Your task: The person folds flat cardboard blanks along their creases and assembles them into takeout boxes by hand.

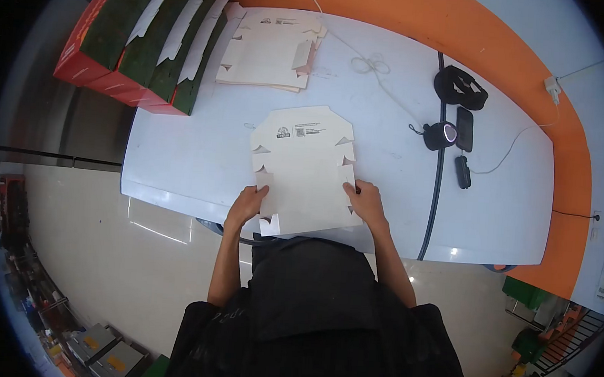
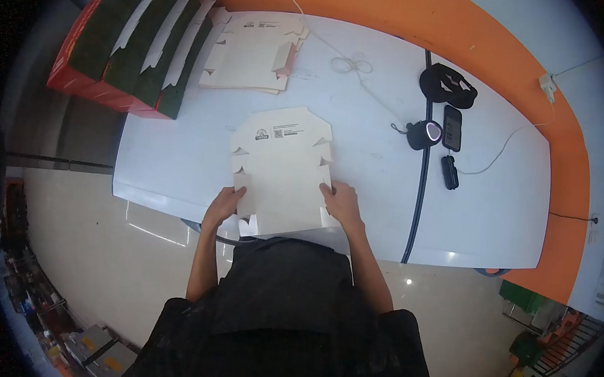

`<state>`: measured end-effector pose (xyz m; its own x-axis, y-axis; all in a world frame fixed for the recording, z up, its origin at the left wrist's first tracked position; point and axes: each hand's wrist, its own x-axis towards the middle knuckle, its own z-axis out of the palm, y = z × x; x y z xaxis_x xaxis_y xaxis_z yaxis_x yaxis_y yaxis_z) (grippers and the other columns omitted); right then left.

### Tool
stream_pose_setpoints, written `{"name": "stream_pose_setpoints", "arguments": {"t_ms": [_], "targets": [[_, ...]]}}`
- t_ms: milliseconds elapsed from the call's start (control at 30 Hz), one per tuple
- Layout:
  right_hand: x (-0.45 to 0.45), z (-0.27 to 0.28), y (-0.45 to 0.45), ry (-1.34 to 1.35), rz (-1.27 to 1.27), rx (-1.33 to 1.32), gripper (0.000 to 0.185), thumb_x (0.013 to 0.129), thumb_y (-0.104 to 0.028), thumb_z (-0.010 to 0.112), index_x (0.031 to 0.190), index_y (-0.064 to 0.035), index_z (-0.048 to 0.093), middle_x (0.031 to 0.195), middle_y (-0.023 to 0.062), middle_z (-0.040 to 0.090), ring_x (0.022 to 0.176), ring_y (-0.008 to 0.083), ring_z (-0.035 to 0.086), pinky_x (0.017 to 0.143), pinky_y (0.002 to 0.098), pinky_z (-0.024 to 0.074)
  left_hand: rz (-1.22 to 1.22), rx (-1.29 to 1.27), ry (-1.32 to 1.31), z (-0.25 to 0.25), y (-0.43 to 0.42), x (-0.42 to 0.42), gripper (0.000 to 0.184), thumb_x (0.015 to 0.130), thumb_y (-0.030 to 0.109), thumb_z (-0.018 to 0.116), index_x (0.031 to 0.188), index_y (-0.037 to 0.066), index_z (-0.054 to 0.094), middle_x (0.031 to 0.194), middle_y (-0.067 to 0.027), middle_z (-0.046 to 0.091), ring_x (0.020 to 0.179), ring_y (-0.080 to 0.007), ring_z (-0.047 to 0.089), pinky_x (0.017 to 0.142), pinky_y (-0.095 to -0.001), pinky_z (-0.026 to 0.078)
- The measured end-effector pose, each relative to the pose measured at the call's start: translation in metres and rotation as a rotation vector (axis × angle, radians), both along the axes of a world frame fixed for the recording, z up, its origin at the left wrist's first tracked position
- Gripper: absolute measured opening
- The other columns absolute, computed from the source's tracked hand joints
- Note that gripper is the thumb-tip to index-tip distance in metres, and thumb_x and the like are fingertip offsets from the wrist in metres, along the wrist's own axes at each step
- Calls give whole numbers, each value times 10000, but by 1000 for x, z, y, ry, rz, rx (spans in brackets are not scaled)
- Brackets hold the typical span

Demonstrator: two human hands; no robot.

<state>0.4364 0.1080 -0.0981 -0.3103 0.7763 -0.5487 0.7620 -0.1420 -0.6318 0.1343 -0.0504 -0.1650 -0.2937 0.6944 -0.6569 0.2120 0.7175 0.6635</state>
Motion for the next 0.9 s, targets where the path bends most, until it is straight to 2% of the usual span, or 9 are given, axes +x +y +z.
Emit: {"name": "stream_pose_setpoints", "arguments": {"t_ms": [100, 200, 300, 400, 500, 600, 700, 800, 900], "targets": [[1, -12, 2, 38, 2, 80, 355, 927, -302, 645, 848, 35, 725, 808, 238, 724, 801, 380, 719, 757, 472, 543, -55, -14, -31, -7, -2, -8, 467, 1007, 319, 543, 1082, -113, 703, 901, -205, 745, 796, -282, 723, 740, -398, 557], [1, -37, -2, 3, 15, 317, 353, 927, -285, 628, 813, 37, 720, 823, 238, 723, 801, 396, 710, 759, 490, 544, -184, 175, 412, 9, 0, 12, 341, 940, 203, 544, 897, -107, 680, 869, -280, 716, 797, -398, 731, 782, -490, 570], [-5, -46, -7, -178, 91, 428, 339, 934, -263, 608, 798, 30, 713, 827, 241, 713, 804, 421, 692, 766, 527, 537, -296, 137, 712, 12, 5, 37, 263, 901, 123, 532, 857, -102, 661, 886, -300, 710, 828, -463, 720, 794, -516, 584], [-12, -49, -18, -234, 91, 546, 274, 938, -213, 595, 801, -4, 707, 837, 227, 710, 790, 429, 683, 761, 550, 530, -205, 21, 665, 25, 13, 47, 201, 868, 78, 542, 834, -87, 653, 896, -291, 712, 832, -477, 715, 774, -503, 600], [-15, -64, -29, -149, 8, 715, 197, 925, -156, 600, 807, -22, 684, 826, 208, 698, 755, 425, 673, 714, 548, 529, -251, 27, 699, 27, 13, 53, 177, 865, 62, 557, 865, -80, 663, 881, -286, 711, 838, -449, 726, 756, -491, 605], [-17, -66, -33, -134, 20, 746, 114, 899, -108, 611, 850, -20, 663, 833, 194, 680, 743, 406, 677, 662, 513, 537, -374, 164, 879, 9, 9, 58, 157, 898, 64, 576, 895, -61, 672, 854, -280, 713, 791, -386, 746, 715, -446, 624], [-20, -68, -37, -181, 94, 808, 166, 947, -121, 599, 866, 14, 654, 829, 200, 685, 687, 377, 691, 637, 471, 568, -456, 67, 960, -4, 14, 68, 132, 910, 75, 569, 927, -43, 627, 882, -267, 704, 828, -366, 744, 716, -444, 614], [-23, -72, -38, -197, 124, 832, 136, 939, -91, 589, 908, 34, 634, 851, 214, 672, 688, 386, 691, 635, 465, 573, -205, -39, 848, -4, 25, 82, 169, 929, 89, 575, 1012, -58, 573, 882, -242, 713, 831, -350, 759, 688, -414, 626], [-27, -71, -42, -225, 112, 840, 53, 836, -19, 607, 880, 8, 616, 843, 179, 643, 755, 350, 702, 676, 468, 579, -268, -93, 977, -11, 30, 87, 209, 975, 115, 578, 1048, -79, 554, 884, -210, 744, 835, -335, 773, 697, -369, 645]]}}
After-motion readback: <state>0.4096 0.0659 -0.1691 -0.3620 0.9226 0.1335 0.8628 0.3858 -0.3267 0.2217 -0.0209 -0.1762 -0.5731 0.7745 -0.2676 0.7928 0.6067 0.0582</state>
